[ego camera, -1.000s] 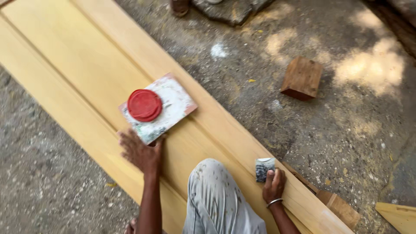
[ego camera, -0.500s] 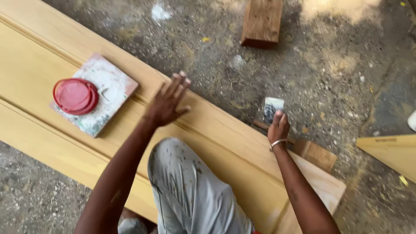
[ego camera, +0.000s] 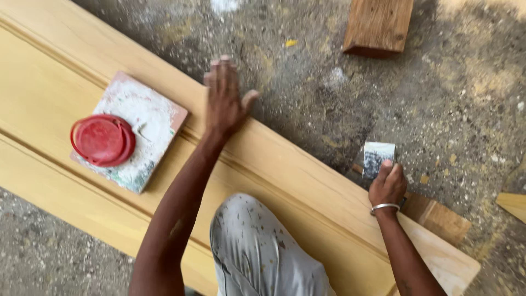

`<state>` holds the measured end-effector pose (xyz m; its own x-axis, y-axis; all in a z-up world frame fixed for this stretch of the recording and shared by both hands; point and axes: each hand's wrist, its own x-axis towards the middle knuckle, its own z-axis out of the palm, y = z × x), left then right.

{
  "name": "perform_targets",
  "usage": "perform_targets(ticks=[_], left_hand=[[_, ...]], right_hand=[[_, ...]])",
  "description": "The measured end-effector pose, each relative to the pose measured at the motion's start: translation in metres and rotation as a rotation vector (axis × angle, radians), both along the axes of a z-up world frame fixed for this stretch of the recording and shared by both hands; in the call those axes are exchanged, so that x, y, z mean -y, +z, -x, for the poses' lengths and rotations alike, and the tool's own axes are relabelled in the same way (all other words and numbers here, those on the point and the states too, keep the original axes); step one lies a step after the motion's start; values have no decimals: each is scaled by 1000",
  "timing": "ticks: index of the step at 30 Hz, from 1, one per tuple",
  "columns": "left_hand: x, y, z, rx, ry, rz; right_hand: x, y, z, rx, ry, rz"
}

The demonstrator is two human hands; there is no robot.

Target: The person applies a white filler paste to a wooden door using a metal putty knife. They scoop filler from a small board and spread it into the grooves and edges of the door panel.

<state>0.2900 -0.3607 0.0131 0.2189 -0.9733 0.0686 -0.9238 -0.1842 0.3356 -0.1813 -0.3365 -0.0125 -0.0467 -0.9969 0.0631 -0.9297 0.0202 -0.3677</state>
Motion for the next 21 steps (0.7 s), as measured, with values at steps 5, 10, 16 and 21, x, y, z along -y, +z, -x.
perform_targets(ticks=[5,10,16,21], left_hand=[[-43,9,107,-19,-774,-163],[-45,5,107,96,-1010,-40],[-72,9,183,530,-460,-39],[-137,21,325,395,-482,-209]], right_hand=[[0,-9,8,129,-132,-82],[10,-21,0,218,-96,-24],[10,-22,1,369,-133,-6],[17,-10,14,1404,-349,-79]])
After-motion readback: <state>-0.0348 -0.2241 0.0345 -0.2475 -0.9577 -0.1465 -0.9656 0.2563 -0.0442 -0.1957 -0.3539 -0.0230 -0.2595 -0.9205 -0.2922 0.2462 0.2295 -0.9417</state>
